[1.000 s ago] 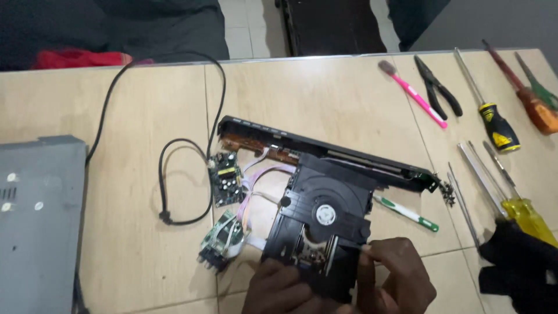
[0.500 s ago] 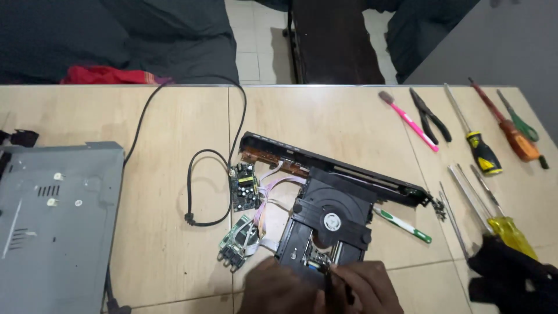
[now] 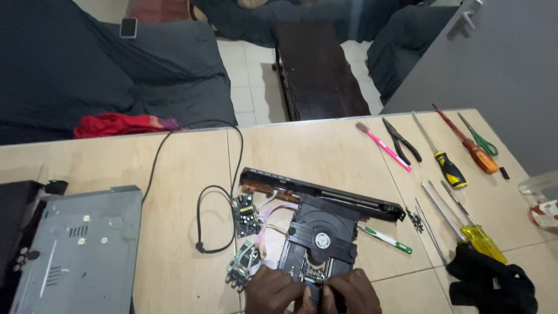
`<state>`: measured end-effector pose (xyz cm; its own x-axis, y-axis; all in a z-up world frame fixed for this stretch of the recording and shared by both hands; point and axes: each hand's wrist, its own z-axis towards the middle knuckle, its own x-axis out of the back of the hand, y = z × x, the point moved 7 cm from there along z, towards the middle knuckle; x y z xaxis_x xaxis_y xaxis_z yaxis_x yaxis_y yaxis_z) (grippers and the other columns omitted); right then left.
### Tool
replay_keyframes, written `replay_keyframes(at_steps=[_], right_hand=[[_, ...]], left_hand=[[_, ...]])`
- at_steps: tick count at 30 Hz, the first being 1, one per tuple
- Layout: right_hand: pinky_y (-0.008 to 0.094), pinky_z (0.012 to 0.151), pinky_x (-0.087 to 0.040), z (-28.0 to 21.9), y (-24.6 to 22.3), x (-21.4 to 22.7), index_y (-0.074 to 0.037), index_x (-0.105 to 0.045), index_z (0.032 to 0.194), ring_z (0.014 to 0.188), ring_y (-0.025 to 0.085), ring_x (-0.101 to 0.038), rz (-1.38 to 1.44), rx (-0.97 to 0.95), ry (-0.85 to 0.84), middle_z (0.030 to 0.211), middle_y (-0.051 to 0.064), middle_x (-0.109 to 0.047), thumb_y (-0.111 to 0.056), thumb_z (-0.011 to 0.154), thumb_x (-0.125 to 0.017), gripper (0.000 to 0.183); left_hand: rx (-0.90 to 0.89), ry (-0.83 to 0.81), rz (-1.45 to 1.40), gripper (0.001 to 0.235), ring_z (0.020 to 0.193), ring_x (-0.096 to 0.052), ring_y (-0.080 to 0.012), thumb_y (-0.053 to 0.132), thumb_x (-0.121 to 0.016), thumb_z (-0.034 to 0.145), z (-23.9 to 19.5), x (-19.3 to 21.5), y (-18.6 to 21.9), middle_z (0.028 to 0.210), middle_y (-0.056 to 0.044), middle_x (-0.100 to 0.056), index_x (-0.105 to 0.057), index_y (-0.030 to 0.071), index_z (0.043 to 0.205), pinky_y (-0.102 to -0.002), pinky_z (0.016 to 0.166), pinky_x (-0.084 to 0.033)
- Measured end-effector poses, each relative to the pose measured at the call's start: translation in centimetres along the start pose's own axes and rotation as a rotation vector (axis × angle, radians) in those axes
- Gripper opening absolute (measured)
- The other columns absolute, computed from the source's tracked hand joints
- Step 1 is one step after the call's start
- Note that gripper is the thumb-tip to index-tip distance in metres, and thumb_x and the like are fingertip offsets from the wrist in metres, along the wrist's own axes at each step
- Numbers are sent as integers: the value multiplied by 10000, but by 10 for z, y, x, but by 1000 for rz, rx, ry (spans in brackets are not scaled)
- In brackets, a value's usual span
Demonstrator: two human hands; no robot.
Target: The person cleans the internal components of a disassembled DVD drive using a toothbrush and a black cloth. They wipe the circuit board and mechanical parts, then use a screwdriver to manipulate a small component within the drive's mechanism.
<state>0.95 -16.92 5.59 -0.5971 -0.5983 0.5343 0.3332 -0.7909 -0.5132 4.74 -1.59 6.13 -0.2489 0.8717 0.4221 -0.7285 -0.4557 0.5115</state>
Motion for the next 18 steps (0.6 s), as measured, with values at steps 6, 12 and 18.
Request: replay_keyframes(at_steps=[6, 12, 18], right_hand=[[275, 579, -415, 11, -6, 2, -99, -686, 823, 586, 170, -512, 48, -21, 48, 687, 46, -592, -223, 945, -586, 201], [291, 621, -467, 2, 9, 1, -140, -697, 931, 654, 207, -584, 43, -72, -43, 789, 43, -690, -232, 947, -603, 133], [302, 642, -502, 4, 15, 3, -56, -683, 979, 659, 213, -605, 24, 41, 6, 814, 68, -701, -111, 912, -643, 95]], left_hand=[[-134, -29, 45, 324, 534, -339, -201, 221, -584, 991, -3, -6, 2, 624, -9, -344, -611, 178, 671, -352, 530, -254], [-62, -137, -38, 181, 582, -456, -240, 198, -705, 897, -2, -8, 6, 674, -39, -458, -654, 164, 726, -384, 534, -305], [-83, -108, 47, 110, 538, -464, -230, 266, -721, 876, 0, -11, 11, 658, -16, -478, -712, 228, 774, -386, 545, -325]])
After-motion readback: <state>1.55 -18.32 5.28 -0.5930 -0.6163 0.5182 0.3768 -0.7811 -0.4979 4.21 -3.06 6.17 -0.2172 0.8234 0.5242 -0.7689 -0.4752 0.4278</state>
